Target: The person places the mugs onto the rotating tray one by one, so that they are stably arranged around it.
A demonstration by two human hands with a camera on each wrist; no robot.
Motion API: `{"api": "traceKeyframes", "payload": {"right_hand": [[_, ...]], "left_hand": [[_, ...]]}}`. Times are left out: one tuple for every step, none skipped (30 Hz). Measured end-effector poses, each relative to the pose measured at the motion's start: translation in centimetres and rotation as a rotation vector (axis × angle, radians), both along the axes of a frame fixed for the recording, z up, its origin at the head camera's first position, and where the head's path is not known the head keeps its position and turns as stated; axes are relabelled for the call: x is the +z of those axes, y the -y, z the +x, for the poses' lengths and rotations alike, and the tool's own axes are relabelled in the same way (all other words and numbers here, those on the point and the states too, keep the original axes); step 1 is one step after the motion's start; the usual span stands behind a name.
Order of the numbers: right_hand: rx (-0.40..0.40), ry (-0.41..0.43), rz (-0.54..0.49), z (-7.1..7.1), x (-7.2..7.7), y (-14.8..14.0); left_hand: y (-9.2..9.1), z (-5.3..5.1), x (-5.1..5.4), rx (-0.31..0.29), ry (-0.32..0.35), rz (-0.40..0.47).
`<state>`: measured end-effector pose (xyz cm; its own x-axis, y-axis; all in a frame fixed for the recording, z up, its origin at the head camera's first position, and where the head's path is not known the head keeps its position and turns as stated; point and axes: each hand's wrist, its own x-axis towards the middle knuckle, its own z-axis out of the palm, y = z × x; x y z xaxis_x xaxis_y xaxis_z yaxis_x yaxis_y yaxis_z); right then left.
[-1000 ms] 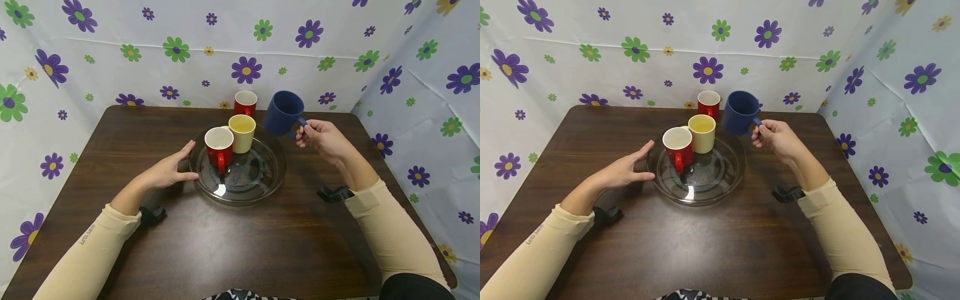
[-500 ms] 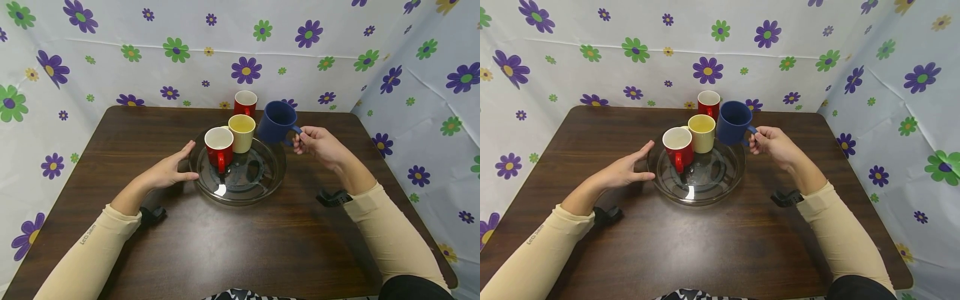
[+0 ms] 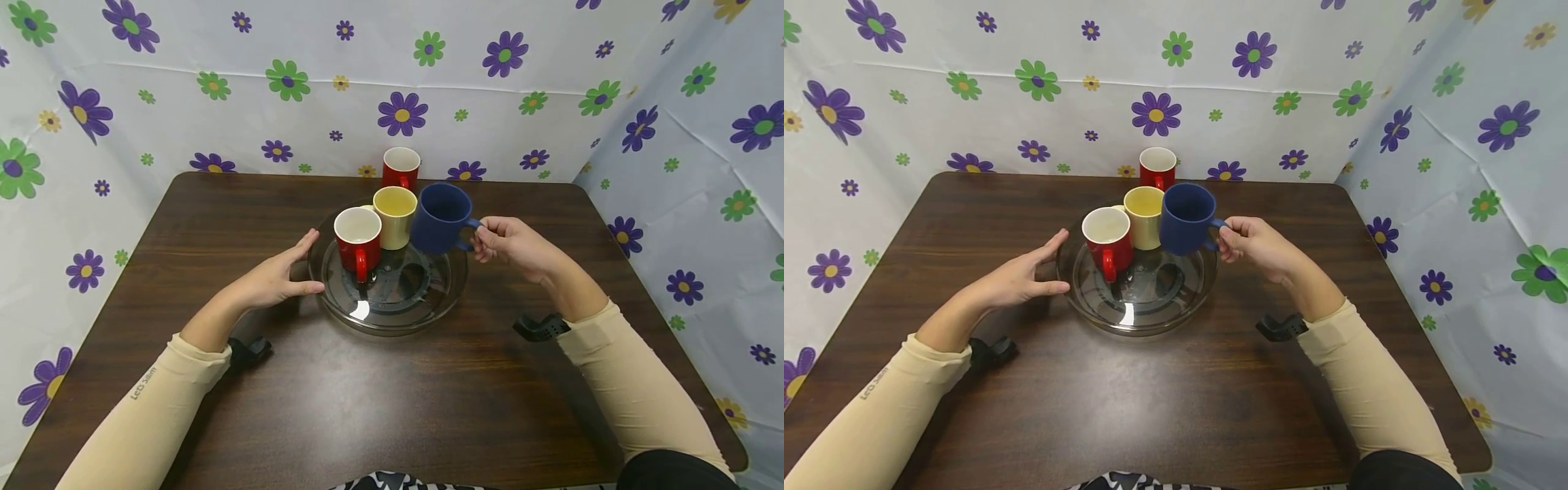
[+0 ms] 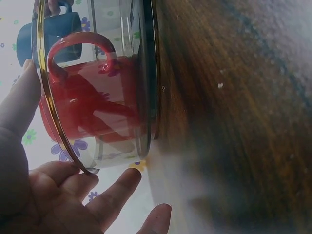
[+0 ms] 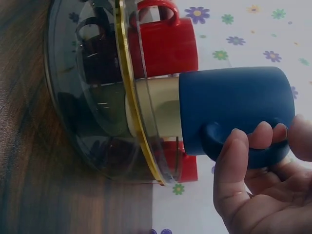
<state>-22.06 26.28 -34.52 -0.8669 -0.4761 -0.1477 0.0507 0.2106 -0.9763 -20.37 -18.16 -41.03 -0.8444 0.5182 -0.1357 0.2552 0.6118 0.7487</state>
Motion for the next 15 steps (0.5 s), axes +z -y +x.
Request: {"api": "traceKeyframes", "payload": {"right_hand": [[-0.003, -0.002, 0.022, 0.0, 0.0, 0.1], [-0.003, -0.006, 0.040, 0.0, -0.1, 0.1], [-0.004, -0.012, 0.056, -0.1, -0.2, 0.2], [-0.001, -0.016, 0.068, -0.1, -0.3, 0.2], [0.004, -0.019, 0.075, -0.1, -0.3, 0.3], [0.011, -0.021, 0.081, -0.2, -0.4, 0.4], [0.017, -0.020, 0.082, -0.2, -0.5, 0.5], [0.024, -0.018, 0.084, -0.3, -0.6, 0.6], [0.031, -0.016, 0.087, -0.3, -0.7, 0.7], [0.039, -0.011, 0.089, -0.3, -0.9, 0.9], [0.048, -0.007, 0.092, -0.3, -0.9, 1.0], [0.054, -0.003, 0.096, -0.4, -1.0, 1.1], [0.057, 0.002, 0.102, -0.4, -1.1, 1.2], [0.058, 0.005, 0.109, -0.5, -1.2, 1.3], [0.059, 0.007, 0.116, -0.5, -1.3, 1.4]], "left_hand": [[0.0, 0.0, 0.0, -0.001, -0.003, 0.000], [0.0, 0.0, 0.0, -0.002, -0.006, 0.001], [0.0, 0.0, 0.0, -0.002, -0.008, 0.002], [0.0, 0.0, 0.0, -0.003, -0.010, 0.003], [-0.1, -0.1, 0.0, -0.003, -0.010, 0.003], [-0.1, -0.1, 0.0, -0.002, -0.010, 0.005], [0.0, -0.1, 0.0, -0.002, -0.008, 0.005], [0.0, -0.1, 0.0, -0.002, -0.008, 0.005], [0.0, 0.0, 0.0, -0.003, -0.007, 0.006], [0.0, 0.0, 0.0, -0.003, -0.007, 0.006], [0.0, 0.0, 0.0, -0.004, -0.008, 0.007], [0.0, 0.0, 0.0, -0.004, -0.009, 0.006], [0.0, 0.0, 0.0, -0.004, -0.009, 0.007], [0.0, 0.0, 0.0, -0.005, -0.010, 0.008], [0.0, 0.0, 0.0, -0.004, -0.010, 0.008]]}}
